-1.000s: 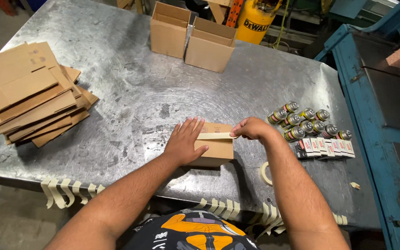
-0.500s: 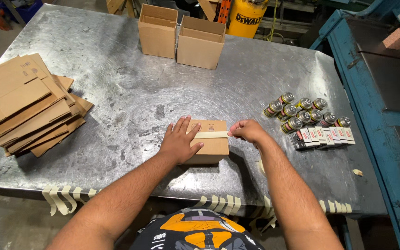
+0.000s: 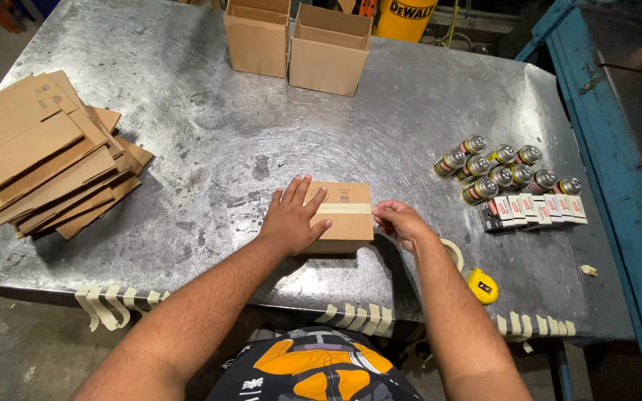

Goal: The person assembles small cardboard boxes, places a small object inside one of them, and applies masking tape to secure the boxes' closures.

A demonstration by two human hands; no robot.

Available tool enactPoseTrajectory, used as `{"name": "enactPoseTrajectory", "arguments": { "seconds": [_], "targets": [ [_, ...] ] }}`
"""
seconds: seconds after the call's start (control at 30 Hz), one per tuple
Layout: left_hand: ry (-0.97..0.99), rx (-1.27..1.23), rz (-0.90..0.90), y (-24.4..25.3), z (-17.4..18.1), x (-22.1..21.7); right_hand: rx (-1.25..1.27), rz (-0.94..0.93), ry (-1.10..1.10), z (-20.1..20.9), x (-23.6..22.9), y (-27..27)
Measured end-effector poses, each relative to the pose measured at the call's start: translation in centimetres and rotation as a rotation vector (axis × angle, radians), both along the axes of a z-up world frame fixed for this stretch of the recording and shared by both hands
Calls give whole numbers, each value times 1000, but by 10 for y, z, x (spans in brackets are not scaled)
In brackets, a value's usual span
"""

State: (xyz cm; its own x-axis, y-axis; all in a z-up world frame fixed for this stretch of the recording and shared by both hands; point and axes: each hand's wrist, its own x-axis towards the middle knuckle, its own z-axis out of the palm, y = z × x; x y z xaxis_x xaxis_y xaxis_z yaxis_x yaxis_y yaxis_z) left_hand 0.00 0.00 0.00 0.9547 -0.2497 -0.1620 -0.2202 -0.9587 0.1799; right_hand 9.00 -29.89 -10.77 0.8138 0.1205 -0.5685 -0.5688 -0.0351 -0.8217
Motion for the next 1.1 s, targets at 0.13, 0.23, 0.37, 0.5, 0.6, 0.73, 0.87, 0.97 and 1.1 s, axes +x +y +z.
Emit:
{"name": "enactPoseTrajectory", "arguments": {
  "seconds": [0.13,0.23,0.37,0.5,0.6,0.73,0.87,0.97,1.1],
  "targets": [
    [48,8,-11,-2,2,0,295,-127,211,-8,-22,11],
    [53,-1,-9,0,8,0,511,-151,261,-15,-20,20],
    [46,-5,-17,1,6,-1,495,-105,291,3,-9,11],
    [68,0,-11,0,7,-1,381,-23,295,9,6,-10],
    [60,23,-7,1,7,0,274,25,271,11,15,-15],
    [60,42,-9,1,11,-1,60,90,193,51,9,-8],
    [63,35,-8,0,8,-1,19,80,165,30,8,-8],
    [64,28,-8,1,10,-1,72,41,164,-2,8,-7],
    [70,12,-12,2,7,-1,189,-23,199,-32,2,0]
  ]
}}
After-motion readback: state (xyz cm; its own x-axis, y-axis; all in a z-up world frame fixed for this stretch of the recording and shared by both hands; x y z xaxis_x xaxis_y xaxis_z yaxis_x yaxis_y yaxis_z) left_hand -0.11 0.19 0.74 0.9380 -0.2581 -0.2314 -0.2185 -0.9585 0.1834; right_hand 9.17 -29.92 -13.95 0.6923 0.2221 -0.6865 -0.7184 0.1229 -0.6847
